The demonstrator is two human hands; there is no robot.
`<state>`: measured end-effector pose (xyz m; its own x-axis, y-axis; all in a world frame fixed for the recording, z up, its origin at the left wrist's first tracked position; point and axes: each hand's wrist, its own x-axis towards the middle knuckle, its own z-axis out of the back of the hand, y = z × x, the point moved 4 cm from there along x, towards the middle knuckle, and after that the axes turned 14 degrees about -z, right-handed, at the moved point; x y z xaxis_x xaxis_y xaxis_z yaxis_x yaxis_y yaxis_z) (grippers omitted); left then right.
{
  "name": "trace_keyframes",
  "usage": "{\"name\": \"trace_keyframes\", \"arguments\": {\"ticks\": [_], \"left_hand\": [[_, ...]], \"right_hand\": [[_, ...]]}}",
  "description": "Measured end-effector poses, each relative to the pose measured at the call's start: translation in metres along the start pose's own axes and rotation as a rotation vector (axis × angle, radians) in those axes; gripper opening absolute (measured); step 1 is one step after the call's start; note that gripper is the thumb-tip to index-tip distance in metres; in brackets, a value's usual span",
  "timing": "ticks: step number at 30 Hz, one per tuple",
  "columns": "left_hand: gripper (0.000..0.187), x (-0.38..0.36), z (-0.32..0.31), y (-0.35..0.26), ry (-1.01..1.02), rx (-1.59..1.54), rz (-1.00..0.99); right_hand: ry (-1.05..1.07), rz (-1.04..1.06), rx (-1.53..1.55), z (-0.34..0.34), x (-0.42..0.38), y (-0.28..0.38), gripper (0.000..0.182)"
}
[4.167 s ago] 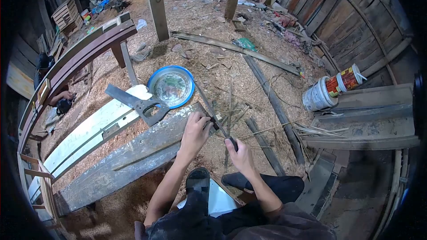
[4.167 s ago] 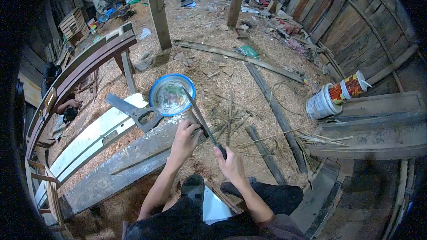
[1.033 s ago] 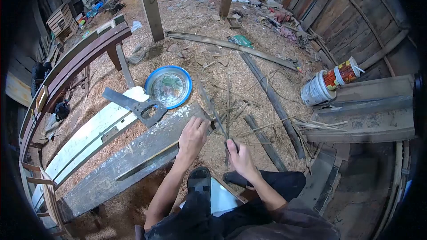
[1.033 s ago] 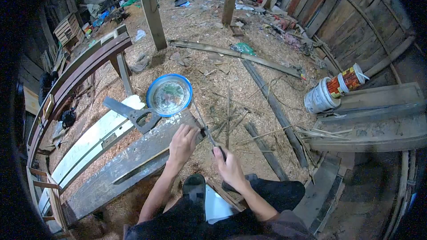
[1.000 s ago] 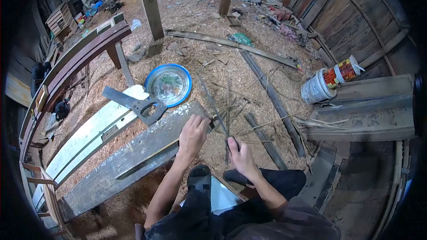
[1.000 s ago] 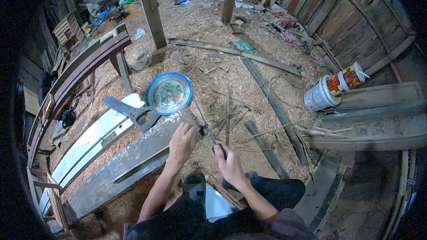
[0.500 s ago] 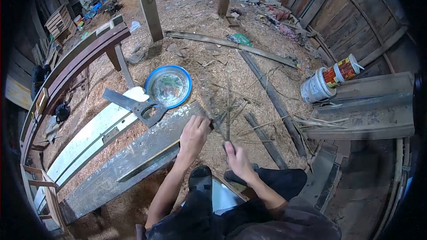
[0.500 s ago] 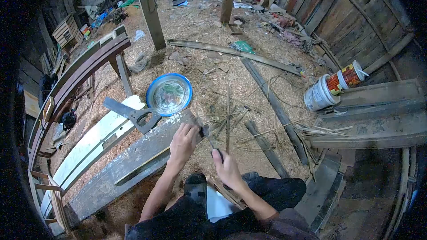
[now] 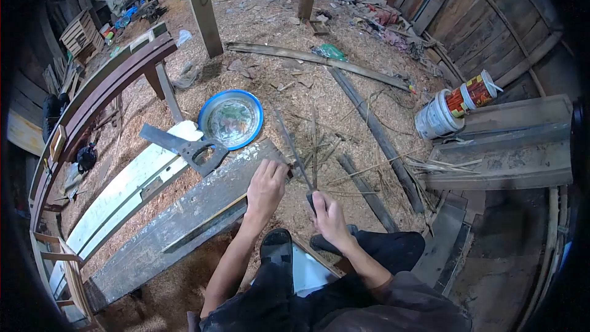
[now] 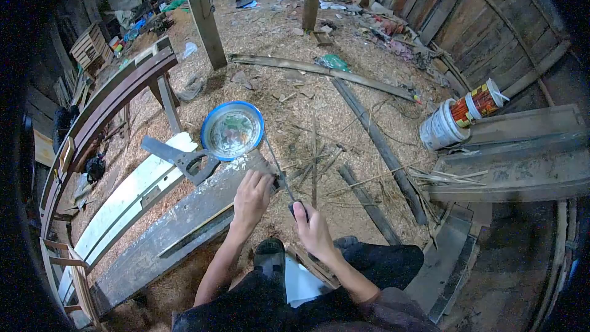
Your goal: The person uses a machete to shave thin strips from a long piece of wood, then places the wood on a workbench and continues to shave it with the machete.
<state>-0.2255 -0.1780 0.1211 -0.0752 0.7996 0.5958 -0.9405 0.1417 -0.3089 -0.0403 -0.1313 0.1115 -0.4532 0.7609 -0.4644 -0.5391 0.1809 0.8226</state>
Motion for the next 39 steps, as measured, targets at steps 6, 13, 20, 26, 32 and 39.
{"name": "trace_keyframes", "arguments": {"ticks": [6,13,20,26,32,39], "left_hand": [[0.009,-0.001,-0.005,0.001,-0.013,0.044,-0.023],[0.010,-0.003,-0.003,0.001,-0.026,0.052,-0.010],[0.010,-0.005,-0.002,0.014,-0.016,0.009,0.058],[0.009,0.002,0.023,0.020,-0.067,0.089,0.107],[0.017,-0.007,0.026,0.014,-0.089,-0.060,0.114],[0.021,-0.014,0.023,0.024,-0.037,-0.072,0.131]], "right_hand": [[0.029,-0.035,-0.009,0.002,0.011,-0.003,0.061],[-0.110,0.137,-0.029,0.002,0.007,-0.001,0.062],[0.040,-0.086,0.142,0.002,0.007,-0.011,0.059],[-0.018,-0.006,0.162,0.004,0.007,0.004,0.059],[-0.073,0.171,-0.072,0.000,0.014,-0.003,0.064],[-0.094,0.208,-0.212,0.002,0.002,0.010,0.071]]}}
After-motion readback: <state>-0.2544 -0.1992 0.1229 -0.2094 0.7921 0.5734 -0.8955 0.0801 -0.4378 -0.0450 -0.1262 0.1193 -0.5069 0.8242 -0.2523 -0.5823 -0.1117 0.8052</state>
